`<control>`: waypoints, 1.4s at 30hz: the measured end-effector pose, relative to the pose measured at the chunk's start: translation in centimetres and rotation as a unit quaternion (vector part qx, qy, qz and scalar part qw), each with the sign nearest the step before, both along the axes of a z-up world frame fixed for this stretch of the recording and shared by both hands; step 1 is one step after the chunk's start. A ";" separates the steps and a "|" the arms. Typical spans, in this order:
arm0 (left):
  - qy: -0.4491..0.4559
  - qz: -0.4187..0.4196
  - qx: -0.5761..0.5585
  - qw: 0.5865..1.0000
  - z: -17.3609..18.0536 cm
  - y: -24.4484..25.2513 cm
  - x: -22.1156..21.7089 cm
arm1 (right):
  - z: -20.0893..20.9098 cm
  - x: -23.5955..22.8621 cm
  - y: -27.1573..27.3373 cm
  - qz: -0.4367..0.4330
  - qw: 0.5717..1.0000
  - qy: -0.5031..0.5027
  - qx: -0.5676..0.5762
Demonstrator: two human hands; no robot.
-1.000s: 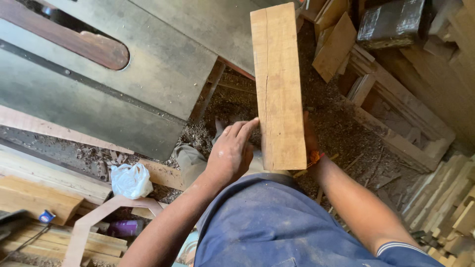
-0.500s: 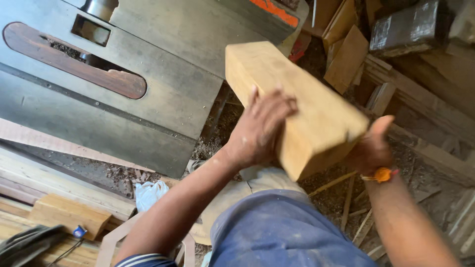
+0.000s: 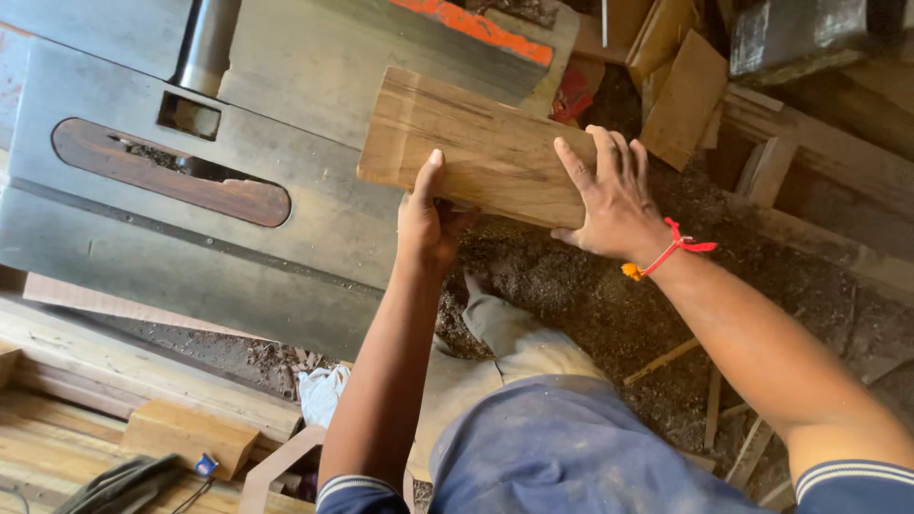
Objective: The person processes several wooden blocks by pushing them through a jointer machine and a table saw, then turns them over and checks the surfaces.
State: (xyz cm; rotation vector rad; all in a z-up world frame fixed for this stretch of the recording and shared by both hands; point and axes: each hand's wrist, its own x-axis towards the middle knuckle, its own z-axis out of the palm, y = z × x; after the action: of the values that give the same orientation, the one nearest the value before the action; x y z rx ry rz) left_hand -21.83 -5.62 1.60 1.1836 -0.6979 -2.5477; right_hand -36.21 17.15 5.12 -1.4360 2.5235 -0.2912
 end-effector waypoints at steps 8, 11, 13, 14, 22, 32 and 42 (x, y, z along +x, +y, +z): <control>-0.308 -0.024 -0.503 0.807 -1.9 0.8 -3.0 | -4.1 0.7 -3.2 -0.040 0.997 0.042 -0.040; -0.346 -0.112 -0.706 0.607 -2.1 2.1 -3.3 | -4.8 0.5 -4.0 -0.024 0.995 0.042 -0.084; -0.344 -0.162 -0.729 0.569 -1.8 1.8 -5.5 | -4.7 -0.9 -4.9 0.002 0.991 0.064 -0.115; -0.364 -0.183 -0.719 0.563 -1.8 1.4 -6.4 | -4.7 -1.2 -5.5 0.022 0.989 0.073 -0.125; -0.408 -0.204 -0.734 0.504 -2.3 -4.7 -10.0 | -4.7 -4.5 -12.2 0.114 0.987 0.017 -0.113; -0.393 -0.166 -0.725 0.541 -2.3 -9.2 -9.3 | -4.0 -4.9 -20.1 0.181 0.978 -0.008 -0.099; -0.396 -0.157 -0.724 0.543 -2.1 -16.8 -7.9 | -3.9 -3.7 -27.9 0.177 0.981 -0.005 -0.075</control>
State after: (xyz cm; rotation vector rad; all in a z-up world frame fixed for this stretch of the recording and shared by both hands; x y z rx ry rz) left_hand -29.69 -22.43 -0.48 1.2766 -2.5431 -0.4644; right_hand -39.90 -10.76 1.26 -1.8986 2.2198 -0.4283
